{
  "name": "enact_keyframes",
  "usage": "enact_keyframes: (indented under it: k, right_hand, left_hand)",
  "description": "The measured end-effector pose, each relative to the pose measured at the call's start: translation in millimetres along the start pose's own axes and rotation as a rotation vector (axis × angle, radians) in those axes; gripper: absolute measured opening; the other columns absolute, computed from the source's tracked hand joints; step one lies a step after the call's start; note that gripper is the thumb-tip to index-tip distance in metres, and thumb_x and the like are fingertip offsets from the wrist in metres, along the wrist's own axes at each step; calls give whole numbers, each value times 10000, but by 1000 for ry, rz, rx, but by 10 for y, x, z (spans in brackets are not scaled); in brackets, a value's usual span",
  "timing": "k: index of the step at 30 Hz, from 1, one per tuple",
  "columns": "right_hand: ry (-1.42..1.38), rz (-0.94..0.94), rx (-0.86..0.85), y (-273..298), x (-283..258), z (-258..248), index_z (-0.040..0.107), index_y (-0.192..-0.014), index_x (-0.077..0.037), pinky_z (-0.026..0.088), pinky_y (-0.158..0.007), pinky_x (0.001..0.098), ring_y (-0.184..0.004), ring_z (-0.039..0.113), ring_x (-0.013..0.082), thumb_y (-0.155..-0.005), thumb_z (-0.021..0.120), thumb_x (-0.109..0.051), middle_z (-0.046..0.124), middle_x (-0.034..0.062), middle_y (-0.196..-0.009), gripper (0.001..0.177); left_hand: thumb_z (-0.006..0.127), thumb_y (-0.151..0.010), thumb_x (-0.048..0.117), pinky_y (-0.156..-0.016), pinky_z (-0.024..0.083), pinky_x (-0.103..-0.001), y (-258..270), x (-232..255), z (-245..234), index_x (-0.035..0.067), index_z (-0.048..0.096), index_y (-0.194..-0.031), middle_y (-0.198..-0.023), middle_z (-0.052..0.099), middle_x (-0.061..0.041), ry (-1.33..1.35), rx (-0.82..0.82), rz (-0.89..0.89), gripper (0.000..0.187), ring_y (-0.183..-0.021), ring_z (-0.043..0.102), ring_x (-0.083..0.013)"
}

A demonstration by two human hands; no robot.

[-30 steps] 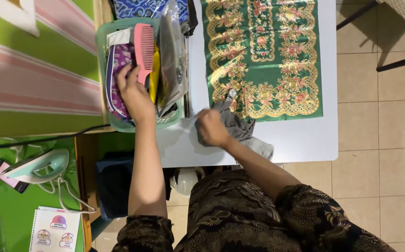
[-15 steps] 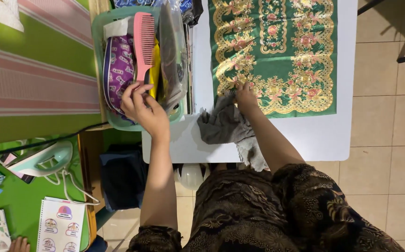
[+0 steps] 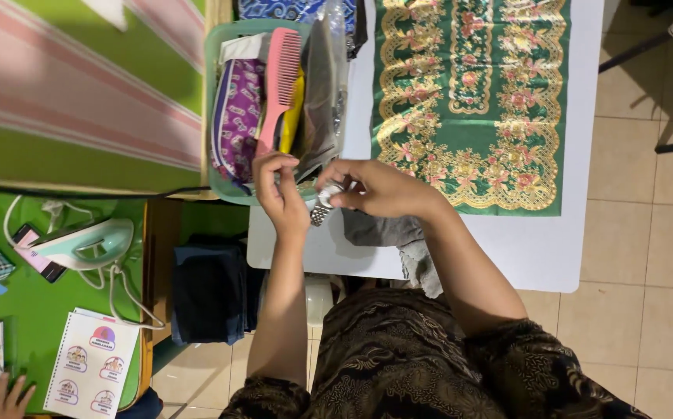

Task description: The person organizes items on a white table by placing a notebook and a beige tote bag into a black plastic bag. They then fold a green and gold patterned cloth, place a pink comb and a grey cloth into a green plastic basket, and wipe the table surface with the grey cloth.

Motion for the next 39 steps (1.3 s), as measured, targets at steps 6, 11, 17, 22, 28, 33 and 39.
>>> enact_keyframes:
  k: [6, 11, 17, 22, 28, 33, 39]
  right_hand:
    - [-263, -106, 152, -409, -42, 177, 664, -1226, -9, 568, -731, 273, -836, 655, 108, -944, 701, -63, 676, 42, -956, 290]
    - [-357, -74, 286, -525, 114, 296, 656, -1285, 42, 566, -757, 263, -820, 653, 98, -1009, 646, -23, 717, 68, -977, 284]
    - [-579, -174, 394, -594, 211, 425, 541, -1457, 20, 602, -934, 283, -996, 699, 121, -1022, 593, 24, 716, 104, -1162, 438]
    - [-517, -241, 365, -373, 117, 393, 485, -1483, 30, 520, -1088, 295, -1220, 648, 149, -1014, 567, 61, 671, 131, -1340, 477]
    - [-473, -236, 355, -162, 271, 390, 590, -1389, 43, 509, -1105, 290, -1248, 654, 169, -1029, 578, 69, 690, 123, -1333, 362]
    - [19, 209, 484, -116, 1060, 491, 581, -1388, -142, 556, -1000, 361, -1160, 693, 244, -898, 738, -89, 714, 105, -1286, 518]
    - [494, 744, 219, 83, 2124, 1033, 295, -1545, -347, 268, -1052, 750, -1427, 159, 545, -646, 1004, -269, 113, 218, -1578, 1148]
  left_hand:
    - [485, -1123, 104, -1057, 487, -296, 64, 153, -290, -15, 656, -1324, -1261, 694, -85, 333, -85, -350, 290, -1148, 642, -144]
    - [637, -1025, 49, -937, 527, -258, 19, 138, -377, -13, 553, -1456, -1221, 684, -67, 321, -230, -404, 443, -1060, 648, -101]
    - [625, -1058, 103, -926, 559, -277, -33, 80, -290, 7, 495, -1518, -1216, 708, -64, 306, -168, -445, 488, -1069, 671, -105]
    - [595, -1102, 71, -1126, 476, -329, -111, 64, -227, -10, 485, -1516, -1458, 605, -116, 208, -145, -229, 436, -1321, 585, -173]
    - [562, -1093, 4, -1152, 464, -341, -56, -152, -181, 4, 514, -1497, -1470, 605, -136, 114, -87, -224, 407, -1337, 602, -217]
    - [557, -1050, 15, -1126, 427, -412, -142, -503, -68, 5, 380, -1580, -1443, 518, -185, -346, -163, -267, 558, -1322, 539, -338]
    - [626, -930, 12, -1180, 198, -538, 4, -219, -84, 79, 508, -1523, -1623, 319, -179, -626, -80, -164, 608, -1462, 275, -403]
Point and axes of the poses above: each hand's wrist, its own y-axis away from the middle knuckle, its own z-axis out of the palm, x = y × z, the point moved 1 cm from there along -y, towards the middle knuckle
